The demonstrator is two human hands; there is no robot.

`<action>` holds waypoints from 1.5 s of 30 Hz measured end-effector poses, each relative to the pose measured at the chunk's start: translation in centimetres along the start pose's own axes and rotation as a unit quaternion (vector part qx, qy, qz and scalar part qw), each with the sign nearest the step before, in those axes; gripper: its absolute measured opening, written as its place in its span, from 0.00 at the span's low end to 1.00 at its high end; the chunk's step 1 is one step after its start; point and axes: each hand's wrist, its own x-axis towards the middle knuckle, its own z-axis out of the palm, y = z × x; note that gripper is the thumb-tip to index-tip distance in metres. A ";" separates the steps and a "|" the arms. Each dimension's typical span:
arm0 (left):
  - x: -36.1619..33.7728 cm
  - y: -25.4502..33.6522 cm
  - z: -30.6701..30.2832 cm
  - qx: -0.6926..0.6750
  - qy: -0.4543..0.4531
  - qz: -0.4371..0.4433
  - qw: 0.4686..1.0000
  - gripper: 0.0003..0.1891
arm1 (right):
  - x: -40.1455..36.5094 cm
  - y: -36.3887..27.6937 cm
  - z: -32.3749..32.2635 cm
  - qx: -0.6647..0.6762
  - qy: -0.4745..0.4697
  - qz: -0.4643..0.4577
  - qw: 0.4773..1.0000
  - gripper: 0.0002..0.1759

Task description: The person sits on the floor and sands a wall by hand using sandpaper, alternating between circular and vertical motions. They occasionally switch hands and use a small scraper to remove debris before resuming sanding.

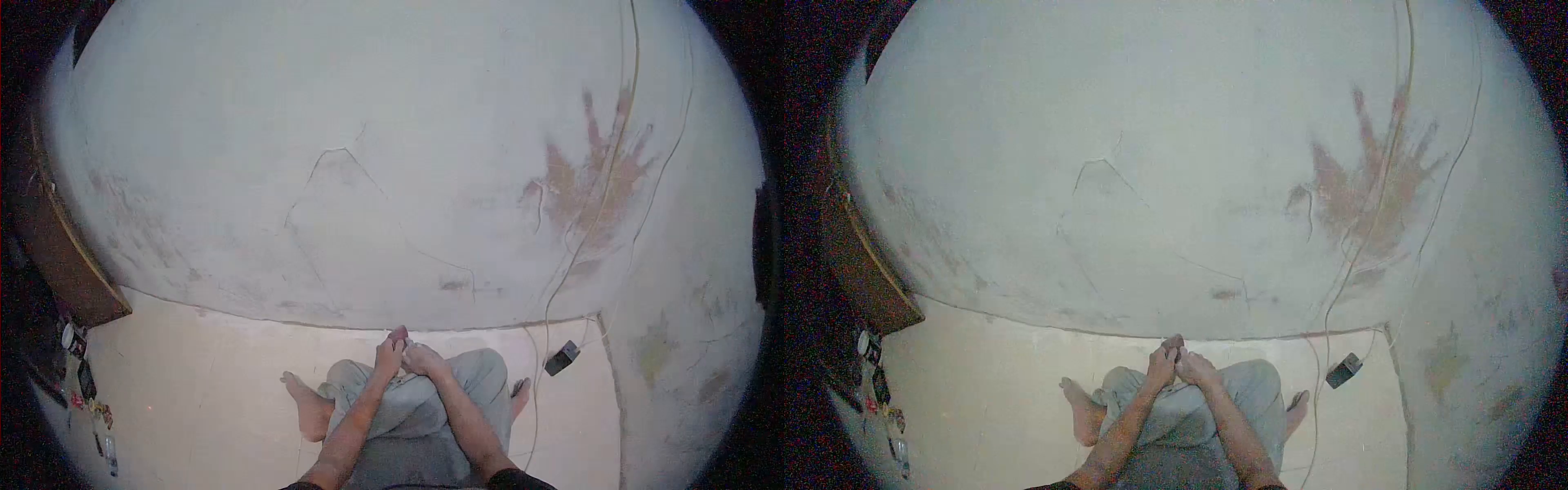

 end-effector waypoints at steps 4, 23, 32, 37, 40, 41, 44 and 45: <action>-0.7 2.6 -1.5 -0.006 -0.006 0.062 0.998 0.22 | -2.8 -3.8 -4.0 -0.001 -0.017 0.028 0.999 0.25; -0.2 2.5 -1.1 0.104 -0.062 -0.078 0.990 0.21 | -1.6 -2.2 -2.2 0.000 -0.021 0.039 0.999 0.36; -0.4 2.3 -1.2 -0.042 -0.032 0.008 0.999 0.21 | -2.1 -2.8 -3.0 0.022 -0.034 0.045 0.998 0.34; 0.6 -0.5 0.3 -0.003 -0.049 -0.022 0.999 0.21 | -0.3 -0.2 0.0 0.023 -0.006 0.018 1.000 0.31; 0.3 0.2 -0.2 -0.024 -0.052 -0.015 0.998 0.21 | -1.7 -1.9 -2.0 0.022 -0.007 0.031 0.999 0.30; 0.2 0.5 -0.4 -0.025 -0.056 -0.005 0.998 0.21 | -1.9 -2.2 -2.3 0.022 -0.008 0.032 0.999 0.30; 0.2 1.6 -0.8 -0.012 -0.068 -0.042 0.997 0.22 | -1.7 -2.4 -2.4 0.011 -0.006 0.036 0.999 0.28; 0.1 1.8 -1.0 -0.012 -0.068 -0.042 0.997 0.22 | -0.9 -1.5 -1.4 0.001 -0.005 0.023 1.000 0.28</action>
